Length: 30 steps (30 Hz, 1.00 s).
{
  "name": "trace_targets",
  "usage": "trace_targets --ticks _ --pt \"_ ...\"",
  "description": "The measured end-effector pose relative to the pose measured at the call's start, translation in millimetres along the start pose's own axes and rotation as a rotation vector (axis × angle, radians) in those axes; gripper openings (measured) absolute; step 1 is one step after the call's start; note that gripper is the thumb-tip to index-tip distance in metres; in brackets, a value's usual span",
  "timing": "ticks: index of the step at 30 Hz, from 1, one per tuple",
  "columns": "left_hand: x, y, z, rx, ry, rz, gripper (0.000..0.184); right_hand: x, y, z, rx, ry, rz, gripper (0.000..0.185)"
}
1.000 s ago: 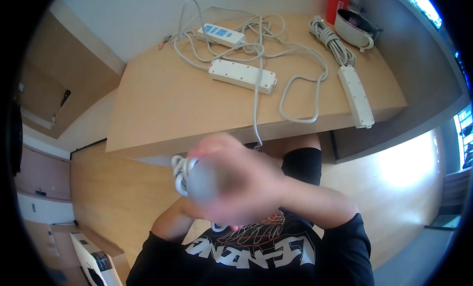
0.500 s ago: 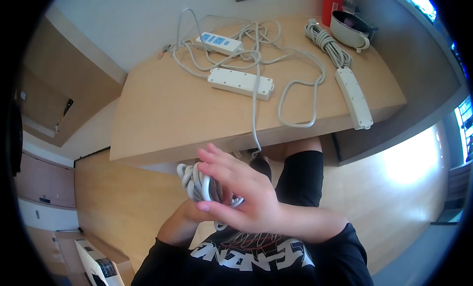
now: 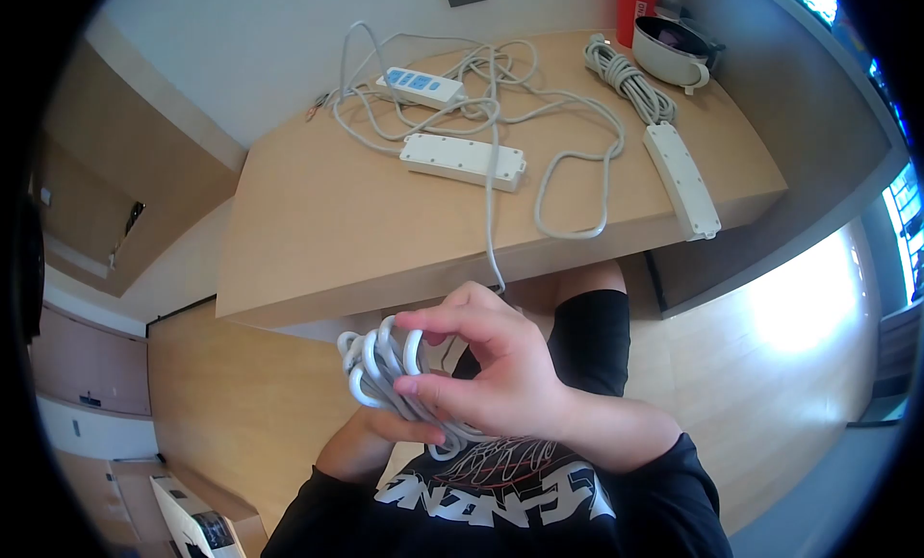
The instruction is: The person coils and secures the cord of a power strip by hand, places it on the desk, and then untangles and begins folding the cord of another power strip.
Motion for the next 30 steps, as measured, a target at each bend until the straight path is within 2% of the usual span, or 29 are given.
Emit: trace_targets --ticks 3,6,9,13,16,19,21,23,24,25,26,27,28,29,30 --pt "16.9 -20.0 -9.9 -0.043 -0.068 0.089 0.023 -1.4 4.0 -1.3 0.101 0.045 0.036 0.055" --pt "12.2 -27.3 -13.5 -0.153 0.003 0.031 0.027 -6.0 -2.9 -2.0 0.089 0.122 -0.029 0.055" --pt "14.7 -26.2 -18.3 -0.118 -0.052 -0.002 0.027 -1.8 -7.0 0.4 0.003 -0.002 -0.137 0.057" --pt "13.8 -19.0 -18.0 -0.020 -0.152 -0.110 0.024 -1.4 -5.5 2.0 -0.016 0.043 -0.107 0.057" --pt "22.1 -29.6 -24.0 -0.022 -0.168 -0.068 0.017 -0.9 -7.6 2.1 -0.051 0.147 -0.188 0.050" --pt "-1.0 -29.3 -18.4 -0.150 -0.072 0.113 0.013 -3.3 -13.6 1.3 -0.148 0.015 -0.323 0.046" --pt "-14.2 -27.5 -17.1 -0.223 -0.083 0.068 0.011 3.6 -17.6 9.5 -0.116 -0.328 -0.501 0.048" --pt "-14.9 -14.4 -14.7 -0.145 -0.033 0.065 0.009 9.2 -13.3 6.9 -0.083 -0.347 -0.381 0.045" --pt "1.1 -8.5 -13.8 0.004 -0.060 0.148 0.019 4.4 -8.1 -1.6 -0.075 -0.116 -0.153 0.043" --pt "-6.4 -1.3 -11.0 0.001 -0.047 -0.004 0.031 -3.9 -1.8 -6.7 -0.030 0.133 0.097 0.041" --pt "-9.6 3.6 -11.2 0.048 -0.059 -0.005 0.035 -4.6 5.6 -7.9 0.014 0.190 0.235 0.039" --pt "-11.9 6.0 -11.4 0.095 -0.072 -0.005 0.039 -8.8 12.1 -7.9 0.047 0.163 0.323 0.037" --pt "-18.2 7.4 -13.1 0.198 0.015 0.216 0.031 -2.9 19.5 -5.3 0.108 -0.166 0.246 0.031" --pt "-16.8 6.2 -13.6 0.156 -0.015 0.263 0.027 -11.5 23.9 -9.0 0.143 -0.014 0.345 0.029" --pt "-16.5 8.3 -15.4 0.112 -0.048 0.310 0.024 -10.2 26.5 -10.5 0.158 -0.073 0.280 0.028"
Point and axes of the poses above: each hand's wrist, its own z-axis away from the middle knuckle, its own y-axis out of the back of the hand, x = y × z, the point moved 9 cm from there along -z, towards the middle knuckle, and after that the axes turned 11 degrees about x, right-handed, at the moved point
